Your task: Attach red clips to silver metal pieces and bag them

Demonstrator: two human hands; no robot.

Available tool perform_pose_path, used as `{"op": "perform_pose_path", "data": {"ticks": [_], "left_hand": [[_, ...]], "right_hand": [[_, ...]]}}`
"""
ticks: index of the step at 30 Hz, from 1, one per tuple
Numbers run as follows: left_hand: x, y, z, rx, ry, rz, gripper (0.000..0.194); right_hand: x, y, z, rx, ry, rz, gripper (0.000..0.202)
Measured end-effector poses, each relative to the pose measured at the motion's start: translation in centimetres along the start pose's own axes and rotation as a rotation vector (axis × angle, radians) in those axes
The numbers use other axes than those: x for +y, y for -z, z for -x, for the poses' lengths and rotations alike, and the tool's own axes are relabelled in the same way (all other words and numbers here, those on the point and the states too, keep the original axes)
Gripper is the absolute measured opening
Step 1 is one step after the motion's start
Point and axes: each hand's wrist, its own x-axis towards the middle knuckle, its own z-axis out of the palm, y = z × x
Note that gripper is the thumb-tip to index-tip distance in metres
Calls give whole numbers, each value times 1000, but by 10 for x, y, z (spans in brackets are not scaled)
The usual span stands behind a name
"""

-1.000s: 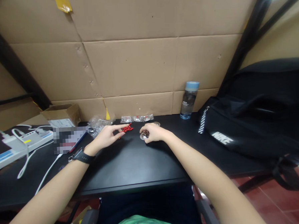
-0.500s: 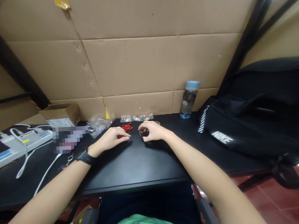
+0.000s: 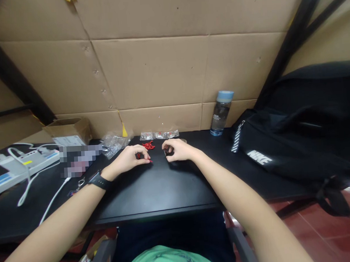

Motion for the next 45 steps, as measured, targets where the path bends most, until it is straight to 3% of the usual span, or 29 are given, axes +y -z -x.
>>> {"op": "perform_pose_path", "data": {"ticks": [5,12,33,39,45], "left_hand": [[1,-2,1,-23,38,69,29],[-3,-3,-1,-82,-12,-93,24],[-8,-9,0,-172,-25,-176,22],[-5,-14,0,-46,14,-252,21],[5,-12,-2,160,54,-179,19]], "right_hand": [[-1,0,0,-12,-27,-7,40],[-2,1,0,-26,-36,-13,40],[-4,1,0,-23,13,7,43],[-5,-3,-1,55,9,-77,42],[-6,-22,-7,120,-101,-541,44]]}}
